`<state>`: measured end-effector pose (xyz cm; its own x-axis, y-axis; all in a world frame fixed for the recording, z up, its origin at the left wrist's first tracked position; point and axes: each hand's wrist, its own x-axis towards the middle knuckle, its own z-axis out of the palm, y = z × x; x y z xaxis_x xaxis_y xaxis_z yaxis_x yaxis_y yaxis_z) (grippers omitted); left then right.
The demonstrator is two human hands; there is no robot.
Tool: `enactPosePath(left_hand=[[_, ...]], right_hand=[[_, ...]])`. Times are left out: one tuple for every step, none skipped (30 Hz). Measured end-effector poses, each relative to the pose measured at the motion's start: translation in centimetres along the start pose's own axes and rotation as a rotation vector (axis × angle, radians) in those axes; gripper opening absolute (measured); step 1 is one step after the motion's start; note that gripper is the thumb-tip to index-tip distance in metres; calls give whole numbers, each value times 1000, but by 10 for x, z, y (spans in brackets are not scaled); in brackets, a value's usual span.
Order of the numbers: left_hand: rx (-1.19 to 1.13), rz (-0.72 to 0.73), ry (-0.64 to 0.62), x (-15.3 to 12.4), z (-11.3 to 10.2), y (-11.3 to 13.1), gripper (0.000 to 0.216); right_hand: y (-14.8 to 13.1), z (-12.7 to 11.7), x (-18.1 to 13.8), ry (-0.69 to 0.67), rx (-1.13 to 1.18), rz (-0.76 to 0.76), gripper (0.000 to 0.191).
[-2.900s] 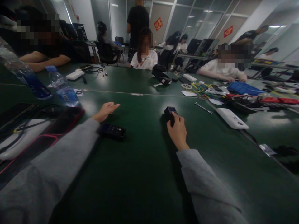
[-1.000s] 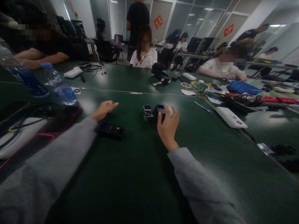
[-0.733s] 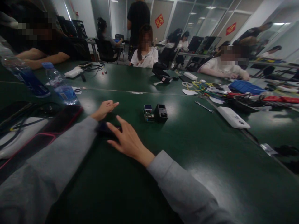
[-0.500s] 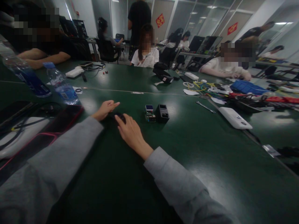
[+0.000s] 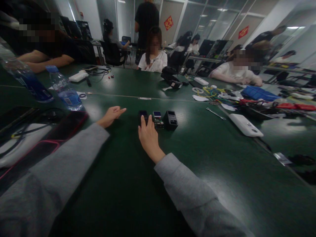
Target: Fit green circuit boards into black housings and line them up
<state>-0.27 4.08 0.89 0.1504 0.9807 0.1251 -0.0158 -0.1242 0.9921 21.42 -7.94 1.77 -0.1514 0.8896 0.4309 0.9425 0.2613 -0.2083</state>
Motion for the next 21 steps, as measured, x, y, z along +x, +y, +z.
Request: enactPosePath(left_hand=[[-3,0,2,0,0,0,61],[-6,1,4,0,0,0,61],[-10,4,4,0,0,0,61],[-13,6,1,0,0,0,61],[-17,8,-5,0,0,-1,61],[-20,10,-12,0,0,-1,61],[-22,13,-20,1,-1,-2,61],[-22,18,-28,1,-1,-2,61],[-21,23,-32,1,-1,-2,61],[-19,26,-32,1,-1,-2,62],[-18,27,-30,1,-1,-2,62],[-19,25,-26,1,-1,-2,62],[-25,21,-24,1,-1,-2,62],[-34,16,-27,2,-1,-2,62],[-45,13,-27,2,-1,-2,62],[-55,13,-22,3,-1,-2,62],[-65,14,-10,4,-1,-3,62],[-72,18,8,5,-1,-5,62],[-79,27,36,6,-1,-6,62],[-89,40,69,7,-1,-8,61],[-103,53,99,8,-1,-9,59]], right_hand=[[0,0,0,3,-9,1,55],[1,0,-1,-2,-11,0,55],[1,-1,-2,-15,-7,-1,57],[1,-1,-3,-34,-1,-3,60],[1,-1,-3,-54,5,-1,62],[0,-2,-4,-73,9,3,64],[0,-2,-5,-91,10,10,65],[0,-3,-5,-104,11,18,65],[-1,-4,-5,-107,14,27,64],[-1,-5,-5,-93,19,35,63],[-2,-8,-4,-62,31,39,62],[-3,-11,-4,-15,45,36,62],[-5,-14,-4,38,60,22,61],[-8,-17,-4,86,76,-3,62],[-13,-20,-4,117,89,-35,62],[-19,-22,-4,127,98,-69,63],[-25,-22,-4,117,99,-106,63],[-32,-20,-3,92,95,-142,63],[-39,-17,-3,63,88,-172,63],[-45,-13,-2,38,80,-194,62],[-51,-9,0,19,71,-211,62]])
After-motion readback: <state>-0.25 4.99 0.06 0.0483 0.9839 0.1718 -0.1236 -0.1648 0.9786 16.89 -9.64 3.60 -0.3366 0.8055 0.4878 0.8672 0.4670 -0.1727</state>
